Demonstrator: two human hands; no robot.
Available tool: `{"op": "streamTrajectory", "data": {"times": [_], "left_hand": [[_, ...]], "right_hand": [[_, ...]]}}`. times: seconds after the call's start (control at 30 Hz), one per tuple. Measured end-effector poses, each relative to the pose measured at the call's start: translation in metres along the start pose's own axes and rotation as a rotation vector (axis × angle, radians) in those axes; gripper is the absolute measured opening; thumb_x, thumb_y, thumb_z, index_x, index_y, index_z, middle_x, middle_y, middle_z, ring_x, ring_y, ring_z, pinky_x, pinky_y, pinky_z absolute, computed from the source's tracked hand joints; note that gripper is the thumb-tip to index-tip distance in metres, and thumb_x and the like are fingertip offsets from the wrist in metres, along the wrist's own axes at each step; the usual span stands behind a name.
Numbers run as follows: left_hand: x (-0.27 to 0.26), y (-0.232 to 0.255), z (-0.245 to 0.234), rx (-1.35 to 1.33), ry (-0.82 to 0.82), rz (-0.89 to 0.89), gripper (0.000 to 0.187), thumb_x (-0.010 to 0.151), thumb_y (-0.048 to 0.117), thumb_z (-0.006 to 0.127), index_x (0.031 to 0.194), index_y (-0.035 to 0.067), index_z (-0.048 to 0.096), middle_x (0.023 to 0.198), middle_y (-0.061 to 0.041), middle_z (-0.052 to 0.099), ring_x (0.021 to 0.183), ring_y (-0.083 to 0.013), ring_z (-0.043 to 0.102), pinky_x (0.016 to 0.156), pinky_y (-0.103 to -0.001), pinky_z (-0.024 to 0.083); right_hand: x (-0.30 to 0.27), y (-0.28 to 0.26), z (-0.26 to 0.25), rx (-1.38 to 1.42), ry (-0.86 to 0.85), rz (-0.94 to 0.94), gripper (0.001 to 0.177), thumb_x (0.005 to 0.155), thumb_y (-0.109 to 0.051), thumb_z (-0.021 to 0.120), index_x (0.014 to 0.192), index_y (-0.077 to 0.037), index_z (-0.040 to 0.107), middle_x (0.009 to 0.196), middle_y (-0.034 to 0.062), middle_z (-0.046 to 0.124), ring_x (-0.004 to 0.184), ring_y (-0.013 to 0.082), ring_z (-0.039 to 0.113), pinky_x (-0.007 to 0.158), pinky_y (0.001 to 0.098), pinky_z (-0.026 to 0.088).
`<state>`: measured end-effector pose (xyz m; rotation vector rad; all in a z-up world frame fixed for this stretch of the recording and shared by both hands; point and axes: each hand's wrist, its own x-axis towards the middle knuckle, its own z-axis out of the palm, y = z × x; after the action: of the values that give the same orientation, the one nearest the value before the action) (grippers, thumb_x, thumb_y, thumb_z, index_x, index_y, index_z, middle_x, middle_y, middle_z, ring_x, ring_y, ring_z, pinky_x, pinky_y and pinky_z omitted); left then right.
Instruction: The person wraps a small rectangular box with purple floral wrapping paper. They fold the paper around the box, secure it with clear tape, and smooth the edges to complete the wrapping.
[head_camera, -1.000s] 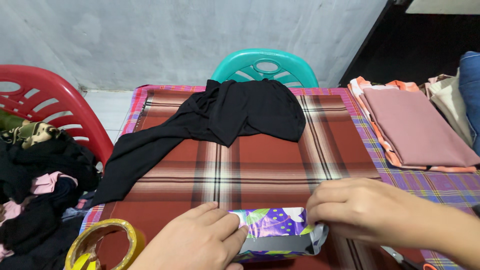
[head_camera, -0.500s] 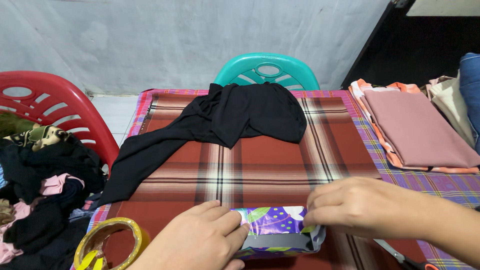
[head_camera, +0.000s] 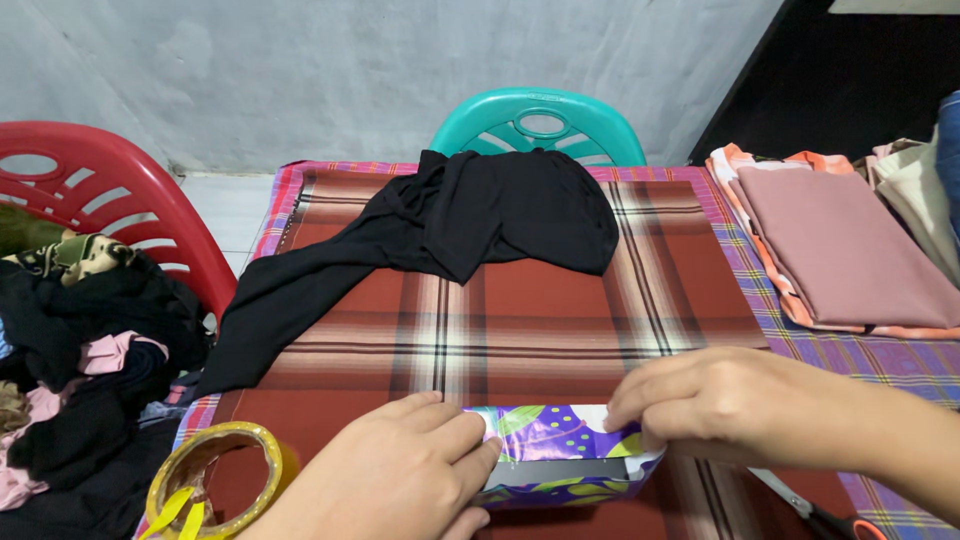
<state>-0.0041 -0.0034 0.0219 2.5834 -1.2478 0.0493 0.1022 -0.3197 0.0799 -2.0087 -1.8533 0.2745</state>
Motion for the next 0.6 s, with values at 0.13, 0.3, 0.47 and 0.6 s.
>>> {"op": "streamTrajectory", "data": {"times": [0.13,0.3,0.47,0.6], "left_hand": [[0.0004,-0.0009,0.0025,0.026,0.040,0.037,0.041,0.083,0.038,0.078,0.100,0.001,0.068,0.095,-0.011,0.058,0.094,-0.0314,0.059,0.087,-0.044,0.046],[-0.0016,0.0000,0.0027,0.033,0.028,0.030,0.041,0.085,0.038,0.076,0.101,0.000,0.068,0.096,-0.011,0.058,0.094,-0.0305,0.058,0.086,-0.043,0.046],[-0.0017,0.0017,0.0009,0.006,0.025,0.008,0.040,0.084,0.037,0.076,0.099,0.001,0.068,0.096,-0.010,0.058,0.096,-0.0300,0.058,0.087,-0.042,0.046],[-0.0016,0.0046,-0.0030,-0.004,0.032,-0.002,0.041,0.082,0.037,0.077,0.099,0.000,0.069,0.097,-0.010,0.059,0.098,-0.0308,0.059,0.088,-0.043,0.047]], "right_hand": [[-0.0014,-0.0026,0.0005,0.005,-0.027,0.045,0.014,0.079,-0.006,0.074,0.091,-0.005,0.068,0.104,0.0062,0.076,0.110,0.0254,0.074,0.082,0.0342,0.060],[0.0017,-0.0020,0.0018,-0.041,-0.069,0.060,0.010,0.084,-0.009,0.072,0.092,-0.005,0.067,0.099,0.0073,0.074,0.103,0.0256,0.074,0.083,0.0356,0.060],[-0.0001,-0.0020,0.0043,-0.050,0.010,-0.001,0.011,0.082,-0.009,0.070,0.091,-0.006,0.065,0.097,0.0056,0.073,0.102,0.0260,0.074,0.086,0.0353,0.059],[0.0036,-0.0065,0.0047,-0.052,-0.122,0.093,0.033,0.078,-0.013,0.076,0.110,-0.007,0.068,0.114,0.0081,0.071,0.116,0.0276,0.070,0.097,0.0384,0.056]]}}
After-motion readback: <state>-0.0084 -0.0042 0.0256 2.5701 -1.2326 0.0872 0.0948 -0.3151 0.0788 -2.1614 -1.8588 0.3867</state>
